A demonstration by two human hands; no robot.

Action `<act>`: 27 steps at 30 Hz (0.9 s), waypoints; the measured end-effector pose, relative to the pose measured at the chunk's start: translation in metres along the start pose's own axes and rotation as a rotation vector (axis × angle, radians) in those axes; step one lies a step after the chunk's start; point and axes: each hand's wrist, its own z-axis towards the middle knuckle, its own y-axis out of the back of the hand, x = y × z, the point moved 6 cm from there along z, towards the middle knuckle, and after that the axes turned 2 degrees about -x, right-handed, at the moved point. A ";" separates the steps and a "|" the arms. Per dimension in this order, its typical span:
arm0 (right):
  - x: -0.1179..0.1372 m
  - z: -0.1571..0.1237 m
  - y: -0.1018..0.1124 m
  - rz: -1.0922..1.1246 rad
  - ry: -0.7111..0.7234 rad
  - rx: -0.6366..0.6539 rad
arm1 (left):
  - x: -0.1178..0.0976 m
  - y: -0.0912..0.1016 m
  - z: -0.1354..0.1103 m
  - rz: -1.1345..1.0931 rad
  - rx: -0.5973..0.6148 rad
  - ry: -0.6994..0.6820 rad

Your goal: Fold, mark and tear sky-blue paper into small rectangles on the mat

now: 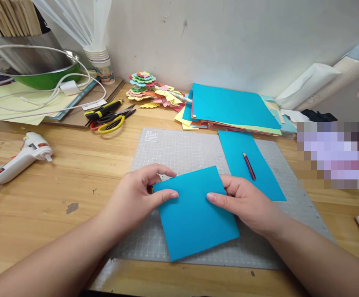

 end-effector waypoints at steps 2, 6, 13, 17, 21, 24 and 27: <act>0.000 0.000 -0.001 0.028 0.009 0.012 | 0.000 0.001 0.000 0.041 -0.017 -0.012; 0.000 0.000 -0.001 0.041 0.021 0.015 | 0.001 0.002 0.001 0.045 -0.016 0.013; 0.001 0.001 -0.001 0.045 0.024 0.018 | 0.003 0.000 0.001 -0.031 0.006 0.073; 0.001 0.000 -0.002 0.057 0.020 0.027 | 0.004 -0.001 0.001 -0.039 0.007 0.087; 0.001 0.000 -0.002 0.081 0.016 0.025 | 0.003 -0.001 0.000 -0.048 0.016 0.102; -0.001 0.001 -0.001 0.113 0.016 -0.046 | 0.002 -0.005 -0.001 -0.081 0.053 0.105; -0.005 0.002 -0.003 0.150 -0.014 -0.100 | 0.001 -0.009 -0.002 -0.093 0.092 0.090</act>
